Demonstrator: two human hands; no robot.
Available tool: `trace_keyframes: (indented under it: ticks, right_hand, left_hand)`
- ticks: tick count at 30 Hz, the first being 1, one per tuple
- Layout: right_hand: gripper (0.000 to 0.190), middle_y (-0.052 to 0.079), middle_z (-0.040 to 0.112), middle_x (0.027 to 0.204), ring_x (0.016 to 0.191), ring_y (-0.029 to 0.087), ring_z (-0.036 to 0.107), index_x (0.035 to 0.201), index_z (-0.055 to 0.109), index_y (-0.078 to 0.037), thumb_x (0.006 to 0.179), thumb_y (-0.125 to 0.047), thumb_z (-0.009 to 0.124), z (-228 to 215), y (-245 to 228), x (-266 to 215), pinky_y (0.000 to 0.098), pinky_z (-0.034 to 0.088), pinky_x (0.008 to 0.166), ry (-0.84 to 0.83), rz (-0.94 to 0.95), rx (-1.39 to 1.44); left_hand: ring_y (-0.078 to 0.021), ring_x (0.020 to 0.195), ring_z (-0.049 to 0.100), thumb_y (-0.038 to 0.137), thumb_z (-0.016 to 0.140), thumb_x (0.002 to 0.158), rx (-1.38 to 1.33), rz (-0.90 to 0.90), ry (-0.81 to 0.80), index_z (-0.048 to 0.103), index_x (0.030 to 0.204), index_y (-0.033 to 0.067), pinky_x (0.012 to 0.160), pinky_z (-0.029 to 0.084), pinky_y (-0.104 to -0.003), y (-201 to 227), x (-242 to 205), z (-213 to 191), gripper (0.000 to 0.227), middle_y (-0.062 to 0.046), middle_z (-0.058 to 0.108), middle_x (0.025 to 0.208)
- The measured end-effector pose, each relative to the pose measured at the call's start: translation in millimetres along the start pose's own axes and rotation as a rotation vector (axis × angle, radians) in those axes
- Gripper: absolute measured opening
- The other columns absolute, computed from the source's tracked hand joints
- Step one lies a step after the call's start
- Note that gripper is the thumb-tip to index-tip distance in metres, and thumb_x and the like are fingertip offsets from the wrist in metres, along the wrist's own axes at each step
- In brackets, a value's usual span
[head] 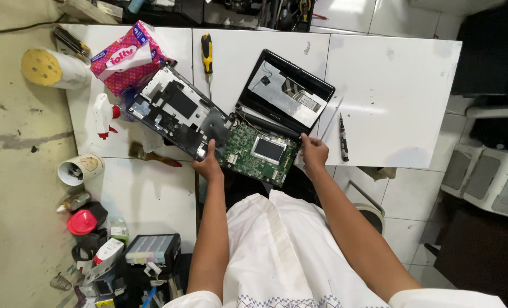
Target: The person uses a screwdriver to remove screws from the back of a laptop and separates the casing to reveal the internal components. They proceed to unscrew and remove a small circuit board from the motherboard, placing it on the table.
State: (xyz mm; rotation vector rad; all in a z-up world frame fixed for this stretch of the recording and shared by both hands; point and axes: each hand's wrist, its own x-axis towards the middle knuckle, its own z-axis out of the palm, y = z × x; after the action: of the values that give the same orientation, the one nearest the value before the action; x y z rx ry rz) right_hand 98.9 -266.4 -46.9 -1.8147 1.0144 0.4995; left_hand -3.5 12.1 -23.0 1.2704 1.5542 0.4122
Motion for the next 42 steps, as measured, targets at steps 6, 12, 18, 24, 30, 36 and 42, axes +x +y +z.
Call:
trace_keyframes:
  ticks: [6,12,18,24,30,36,42]
  right_hand:
    - [0.023,0.000,0.076,0.072,0.053,0.017,0.073,0.096,0.080,-0.014,0.083,-0.029,0.092,15,5,48,0.0273,0.056,0.059,0.095,-0.177,-0.159]
    - [0.023,-0.004,0.075,0.067,0.056,0.017,0.075,0.091,0.080,-0.018,0.079,-0.034,0.091,17,-3,84,0.0285,0.058,0.064,0.113,-0.295,-0.297]
    - [0.019,0.003,0.076,0.074,0.071,0.026,0.076,0.085,0.084,-0.017,0.073,-0.031,0.083,25,-40,94,0.0449,0.059,0.068,0.112,-0.194,-0.242]
    - [0.012,0.006,0.075,0.081,0.070,0.023,0.075,0.098,0.081,-0.010,0.091,-0.020,0.079,15,-97,102,0.0322,0.062,0.067,-0.037,-0.368,-0.231]
    - [0.021,0.005,0.074,0.071,0.068,0.018,0.071,0.096,0.084,-0.012,0.084,-0.028,0.078,3,-109,132,0.0384,0.057,0.063,-0.052,-0.442,-0.340]
    - [0.017,0.004,0.072,0.067,0.065,0.015,0.068,0.093,0.084,-0.015,0.083,-0.027,0.077,4,-107,153,0.0337,0.053,0.059,-0.064,-0.492,-0.382]
    - [0.019,0.006,0.073,0.067,0.067,0.020,0.075,0.094,0.086,-0.017,0.080,-0.027,0.078,-1,-103,166,0.0357,0.058,0.063,-0.022,-0.523,-0.413]
  left_hand:
    - [-0.0230,0.093,0.076,0.031,0.107,0.073,-0.047,-0.010,0.076,0.074,0.109,-0.0036,0.080,0.059,-0.041,-14,1,7,0.060,-0.014,0.074,0.096]
    - [-0.0183,0.080,0.069,0.025,0.108,0.066,-0.078,-0.002,0.122,0.076,0.096,-0.0045,0.077,0.056,-0.035,-21,-7,16,0.052,-0.013,0.071,0.084]
    - [-0.0210,0.088,0.074,0.028,0.107,0.070,-0.128,-0.063,0.148,0.076,0.100,-0.0027,0.071,0.043,-0.027,-20,-25,27,0.053,-0.014,0.075,0.090]
    - [-0.0229,0.093,0.074,0.028,0.109,0.066,-0.212,-0.156,0.214,0.075,0.104,-0.0053,0.088,0.058,-0.037,-44,-32,51,0.061,-0.017,0.075,0.093]
    - [-0.0177,0.096,0.070,0.025,0.106,0.072,-0.291,-0.112,0.146,0.077,0.108,-0.0025,0.092,0.056,-0.037,-7,-45,80,0.054,-0.014,0.075,0.099]
    - [-0.0207,0.097,0.070,0.030,0.105,0.072,-0.251,-0.137,0.114,0.075,0.106,-0.0034,0.083,0.041,-0.029,-33,-35,79,0.056,-0.015,0.073,0.097]
    - [-0.0208,0.097,0.068,0.029,0.107,0.068,-0.214,-0.107,0.005,0.074,0.111,-0.0049,0.079,0.039,-0.033,-32,-24,75,0.063,-0.016,0.072,0.099]
